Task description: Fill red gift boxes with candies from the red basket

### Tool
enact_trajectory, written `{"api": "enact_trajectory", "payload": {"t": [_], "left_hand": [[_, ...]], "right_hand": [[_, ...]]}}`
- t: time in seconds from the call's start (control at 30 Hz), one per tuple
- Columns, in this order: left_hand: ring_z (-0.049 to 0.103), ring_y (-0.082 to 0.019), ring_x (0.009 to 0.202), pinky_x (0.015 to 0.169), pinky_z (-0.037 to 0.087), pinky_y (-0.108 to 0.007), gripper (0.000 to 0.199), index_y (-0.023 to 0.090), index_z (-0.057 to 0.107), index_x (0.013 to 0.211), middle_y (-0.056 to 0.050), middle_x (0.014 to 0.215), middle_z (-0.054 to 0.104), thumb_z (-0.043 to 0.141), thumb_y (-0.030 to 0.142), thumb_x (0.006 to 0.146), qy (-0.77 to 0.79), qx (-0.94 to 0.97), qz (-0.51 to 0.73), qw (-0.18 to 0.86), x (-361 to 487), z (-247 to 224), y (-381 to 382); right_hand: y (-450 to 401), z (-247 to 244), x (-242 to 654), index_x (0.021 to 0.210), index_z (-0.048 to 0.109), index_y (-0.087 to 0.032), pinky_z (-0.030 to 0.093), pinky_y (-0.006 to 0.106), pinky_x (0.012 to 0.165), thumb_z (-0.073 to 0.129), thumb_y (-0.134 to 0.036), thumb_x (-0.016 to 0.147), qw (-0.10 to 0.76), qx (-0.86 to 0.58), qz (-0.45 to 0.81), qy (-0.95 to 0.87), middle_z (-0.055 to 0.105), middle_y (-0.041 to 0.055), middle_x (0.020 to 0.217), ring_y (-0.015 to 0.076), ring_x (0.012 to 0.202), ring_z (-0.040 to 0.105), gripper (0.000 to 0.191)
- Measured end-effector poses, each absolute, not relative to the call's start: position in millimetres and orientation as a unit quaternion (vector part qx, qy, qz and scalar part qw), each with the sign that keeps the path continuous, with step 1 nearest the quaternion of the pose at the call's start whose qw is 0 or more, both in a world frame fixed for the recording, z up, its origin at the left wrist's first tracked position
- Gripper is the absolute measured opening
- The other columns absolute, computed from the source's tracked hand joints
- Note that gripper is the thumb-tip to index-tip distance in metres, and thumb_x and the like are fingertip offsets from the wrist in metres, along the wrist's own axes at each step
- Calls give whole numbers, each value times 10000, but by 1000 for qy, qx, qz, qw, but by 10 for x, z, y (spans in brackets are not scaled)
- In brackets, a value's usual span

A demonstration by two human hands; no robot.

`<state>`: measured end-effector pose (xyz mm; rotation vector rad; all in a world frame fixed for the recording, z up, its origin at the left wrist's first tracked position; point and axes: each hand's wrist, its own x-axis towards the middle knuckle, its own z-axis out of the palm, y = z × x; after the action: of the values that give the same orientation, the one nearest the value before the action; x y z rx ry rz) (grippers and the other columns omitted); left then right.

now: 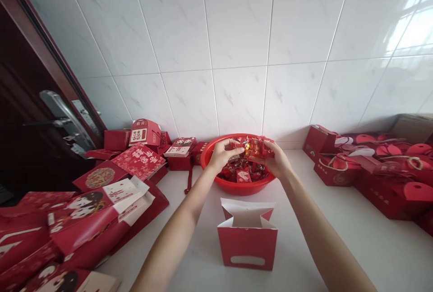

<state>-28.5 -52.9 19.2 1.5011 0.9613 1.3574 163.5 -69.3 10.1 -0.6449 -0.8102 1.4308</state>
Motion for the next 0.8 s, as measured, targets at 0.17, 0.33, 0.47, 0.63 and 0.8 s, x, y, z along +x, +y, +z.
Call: {"api": "enact_trajectory", "payload": {"t": [0.17, 0.33, 0.47, 0.63, 0.8], "left_hand": [[696, -180, 801, 816, 545, -334, 392, 197, 737, 827, 12, 832, 740, 930, 321, 510, 337, 557, 561, 511, -304, 369, -938], [723, -250, 974, 912, 563, -401, 396, 191, 791, 947, -54, 996, 784, 895, 393, 622, 307, 583, 573, 486, -312, 491, -1209], [740, -271, 992, 905, 596, -416, 363, 185, 785, 1013, -81, 1031, 792, 833, 420, 740, 285, 619, 593, 429, -278, 536, -1349], [751, -255, 962, 864, 622, -377, 286, 202, 785, 995, -79, 1045, 783, 796, 407, 795, 259, 654, 618, 351, -283, 593, -1469], [739, -213, 909, 819, 626, -322, 213, 224, 808, 924, -53, 946, 770, 820, 379, 778, 237, 668, 629, 319, -285, 615, -1511]], "right_hand": [[-979, 360, 1641, 850, 707, -248, 645, 423, 772, 807, -310, 682, 626, -229, 634, -392, 754, -11, 829, 210, 794, 716, 205], [-1320, 593, 1608, 909, 748, -231, 641, 393, 793, 793, -325, 695, 621, -209, 630, -418, 780, 36, 908, 269, 948, 736, 238], [-1517, 671, 1538, 880, 746, -221, 627, 417, 853, 777, -366, 723, 624, -211, 606, -447, 774, 55, 898, 291, 1000, 726, 216], [-1673, 722, 1432, 845, 737, -232, 629, 388, 844, 753, -335, 734, 652, -228, 577, -436, 754, 25, 866, 244, 913, 720, 153], [-1735, 759, 1370, 801, 748, -211, 617, 373, 887, 692, -320, 748, 664, -227, 576, -419, 757, 56, 834, 257, 948, 727, 134]]}}
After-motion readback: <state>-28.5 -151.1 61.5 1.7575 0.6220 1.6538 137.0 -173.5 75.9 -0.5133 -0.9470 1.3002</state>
